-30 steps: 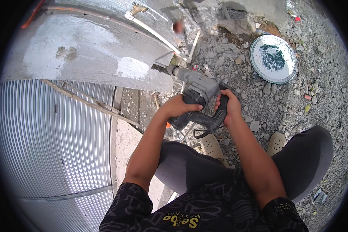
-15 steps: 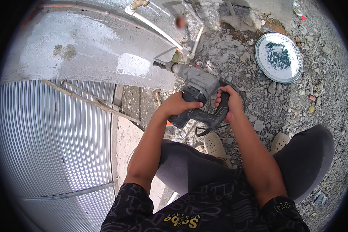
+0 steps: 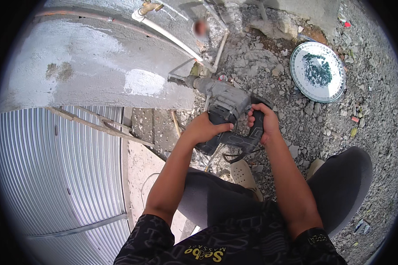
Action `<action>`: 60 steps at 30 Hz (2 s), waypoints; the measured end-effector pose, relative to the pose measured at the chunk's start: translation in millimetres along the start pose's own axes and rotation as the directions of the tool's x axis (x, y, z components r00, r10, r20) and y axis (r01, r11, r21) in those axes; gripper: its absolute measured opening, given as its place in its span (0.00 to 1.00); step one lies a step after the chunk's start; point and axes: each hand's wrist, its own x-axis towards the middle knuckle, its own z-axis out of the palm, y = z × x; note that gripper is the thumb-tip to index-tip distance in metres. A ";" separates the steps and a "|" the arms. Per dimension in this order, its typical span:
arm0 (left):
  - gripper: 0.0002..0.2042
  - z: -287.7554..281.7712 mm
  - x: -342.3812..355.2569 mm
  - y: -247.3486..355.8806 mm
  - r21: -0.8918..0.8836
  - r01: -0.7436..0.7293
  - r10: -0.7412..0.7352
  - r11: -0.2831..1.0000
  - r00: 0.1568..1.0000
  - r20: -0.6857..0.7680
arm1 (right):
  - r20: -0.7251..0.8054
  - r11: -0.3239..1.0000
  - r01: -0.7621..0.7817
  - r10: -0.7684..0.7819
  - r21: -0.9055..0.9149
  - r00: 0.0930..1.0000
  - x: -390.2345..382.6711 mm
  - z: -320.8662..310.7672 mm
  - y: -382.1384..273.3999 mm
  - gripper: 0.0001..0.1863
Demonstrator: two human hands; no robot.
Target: The person uses a hammer drill to bore into a concrete wall near plumbing fixtures. They reposition the tool and continue drilling, generating dust and debris.
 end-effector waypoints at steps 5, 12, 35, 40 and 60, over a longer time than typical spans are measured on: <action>0.50 -0.4 10.8 -13.0 0.152 0.039 -0.033 0.988 0.999 -0.037 | -0.025 0.998 -0.039 0.040 0.044 0.999 11.0 -12.2 22.8 0.08; 0.51 -2.7 -1.9 -37.6 0.298 0.083 -0.084 0.951 0.996 -0.010 | -0.103 0.976 -0.101 0.123 0.196 0.987 1.6 -24.7 79.0 0.08; 0.50 -20.7 -16.9 -59.5 0.264 0.074 -0.080 0.962 0.997 0.010 | -0.157 0.976 -0.027 0.062 0.217 0.986 -15.4 -4.9 106.6 0.08; 0.50 -19.8 -15.1 -55.5 0.239 0.062 -0.066 0.969 0.998 0.006 | -0.135 0.984 -0.015 0.039 0.179 0.990 -16.6 -1.5 96.3 0.08; 0.45 -22.6 -10.1 -39.1 0.032 0.022 -0.022 0.999 1.000 -0.003 | -0.117 0.999 0.042 -0.038 0.031 0.992 -21.0 24.6 51.0 0.09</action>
